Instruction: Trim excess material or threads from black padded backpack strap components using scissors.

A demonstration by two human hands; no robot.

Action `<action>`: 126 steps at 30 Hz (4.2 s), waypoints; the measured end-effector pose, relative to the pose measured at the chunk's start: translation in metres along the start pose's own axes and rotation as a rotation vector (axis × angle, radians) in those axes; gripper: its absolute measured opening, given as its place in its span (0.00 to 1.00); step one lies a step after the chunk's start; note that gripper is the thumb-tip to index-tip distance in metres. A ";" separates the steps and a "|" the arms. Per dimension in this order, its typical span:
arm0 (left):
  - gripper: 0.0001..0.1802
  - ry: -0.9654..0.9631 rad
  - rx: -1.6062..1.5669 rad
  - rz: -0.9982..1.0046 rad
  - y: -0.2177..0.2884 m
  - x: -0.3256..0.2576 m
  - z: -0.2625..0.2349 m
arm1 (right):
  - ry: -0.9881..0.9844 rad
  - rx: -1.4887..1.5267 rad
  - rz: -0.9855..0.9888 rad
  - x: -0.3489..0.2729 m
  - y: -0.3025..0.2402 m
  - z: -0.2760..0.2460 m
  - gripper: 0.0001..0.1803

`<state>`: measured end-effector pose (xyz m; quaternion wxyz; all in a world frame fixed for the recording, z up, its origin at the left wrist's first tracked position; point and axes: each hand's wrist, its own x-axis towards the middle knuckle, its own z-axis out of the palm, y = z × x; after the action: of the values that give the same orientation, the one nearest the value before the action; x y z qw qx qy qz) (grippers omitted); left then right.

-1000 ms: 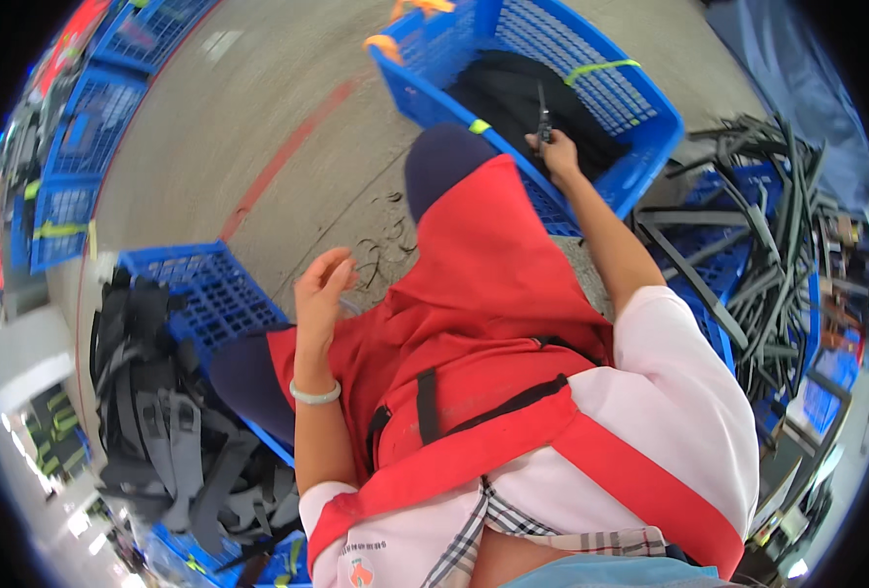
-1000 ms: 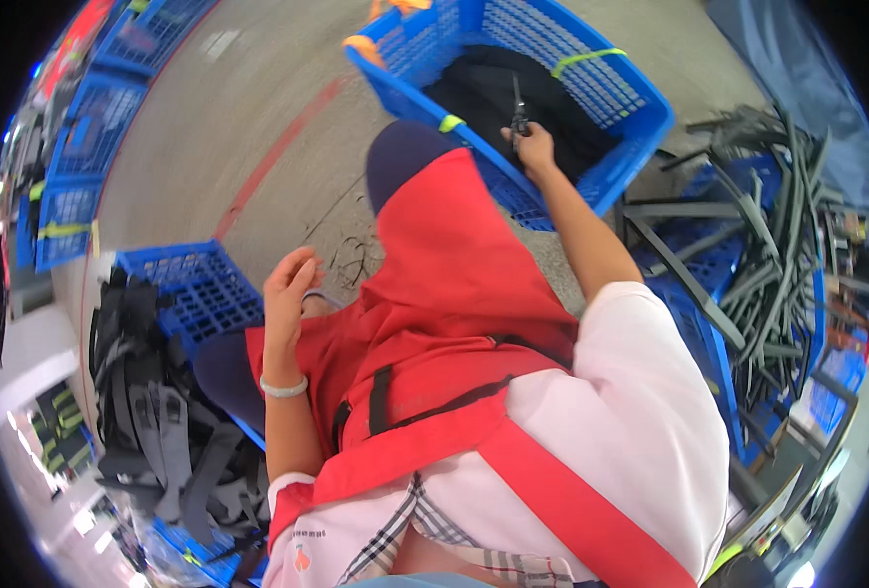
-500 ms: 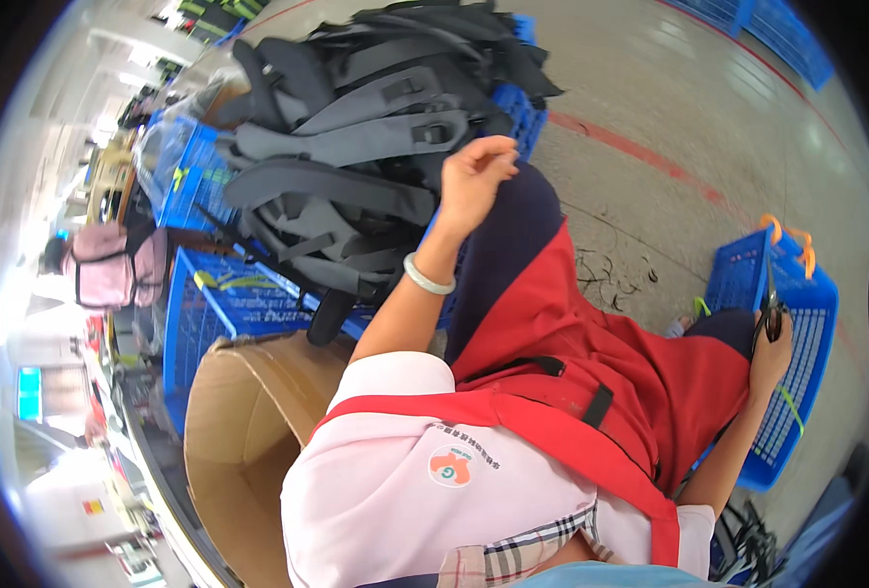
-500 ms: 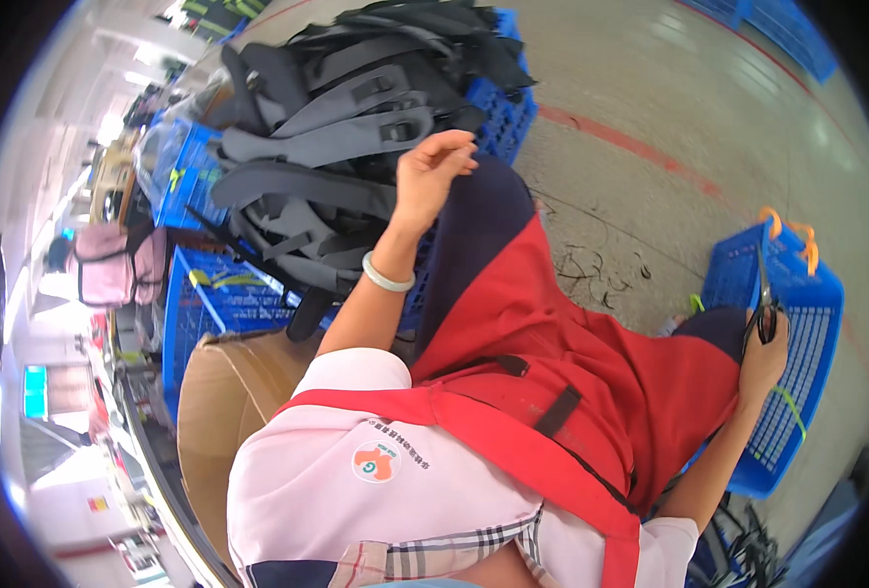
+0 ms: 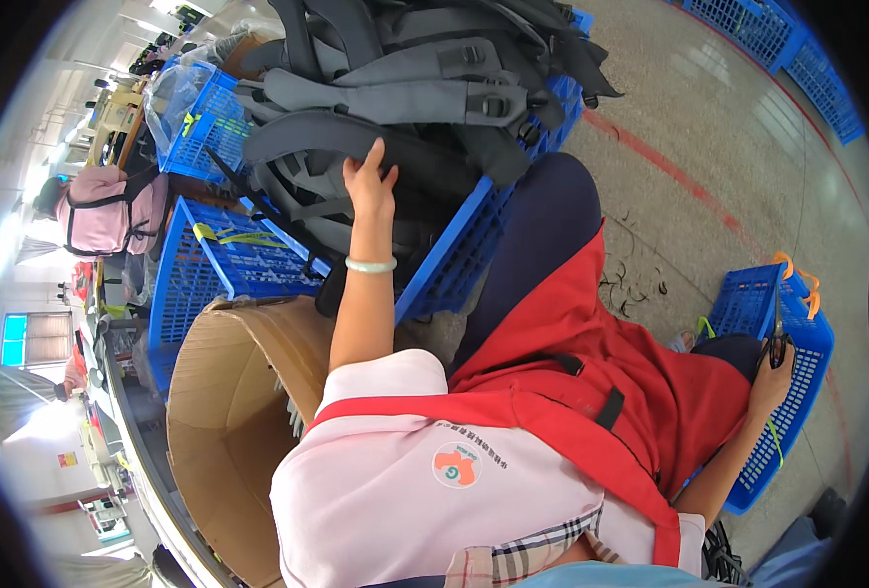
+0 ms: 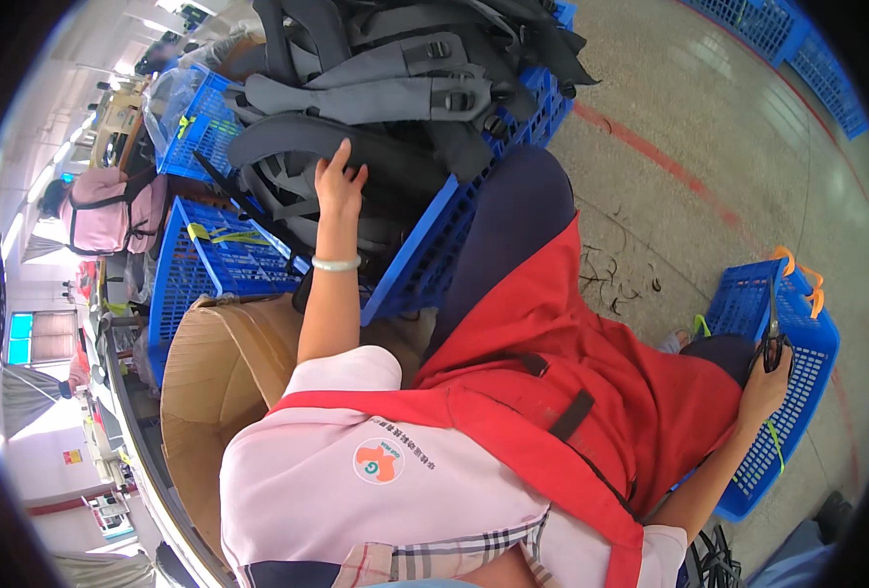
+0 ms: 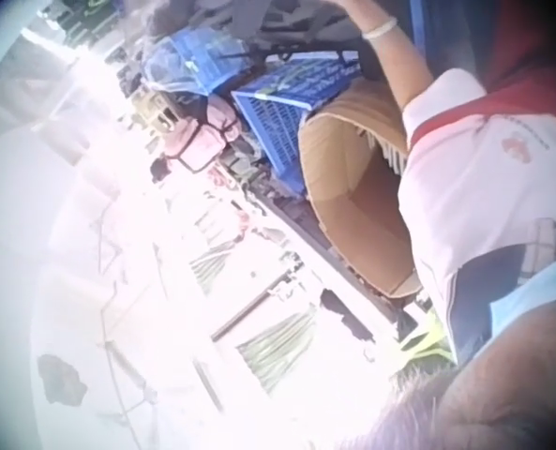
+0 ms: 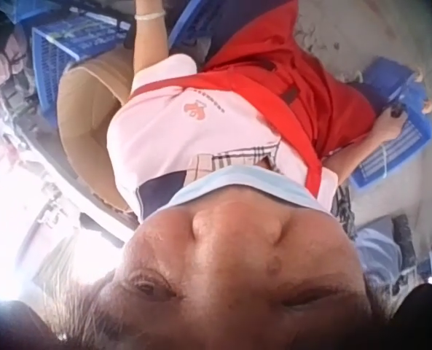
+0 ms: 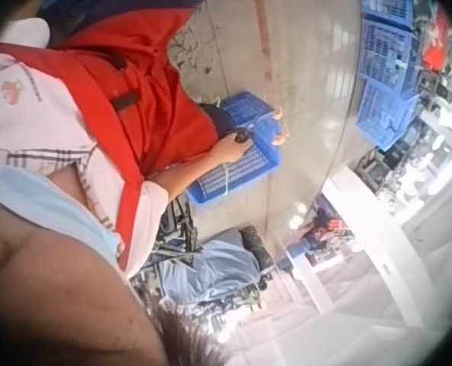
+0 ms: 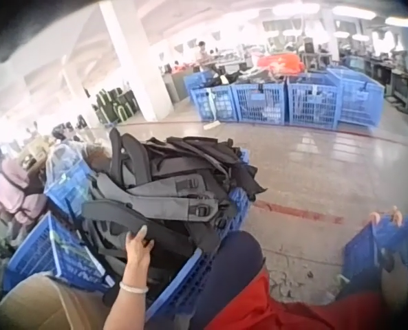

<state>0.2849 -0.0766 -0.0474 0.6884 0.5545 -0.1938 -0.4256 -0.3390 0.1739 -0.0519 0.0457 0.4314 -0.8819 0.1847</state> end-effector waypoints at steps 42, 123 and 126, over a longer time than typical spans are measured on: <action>0.10 -1.233 -0.171 -0.453 -0.038 -0.221 0.156 | -0.703 0.862 -0.227 -0.086 -0.174 -0.035 0.37; 0.12 -1.614 0.422 -0.358 -0.038 -0.257 0.182 | -0.701 1.364 0.132 -0.055 -0.149 -0.028 0.22; 0.12 -1.563 0.410 -0.417 -0.034 -0.253 0.186 | -0.473 0.881 -0.227 -0.062 -0.144 -0.021 0.29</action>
<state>-0.0072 0.0141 0.0309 0.1479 0.2382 -0.5826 -0.7628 -0.1902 0.1470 -0.0057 -0.3212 0.5326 -0.6543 0.4301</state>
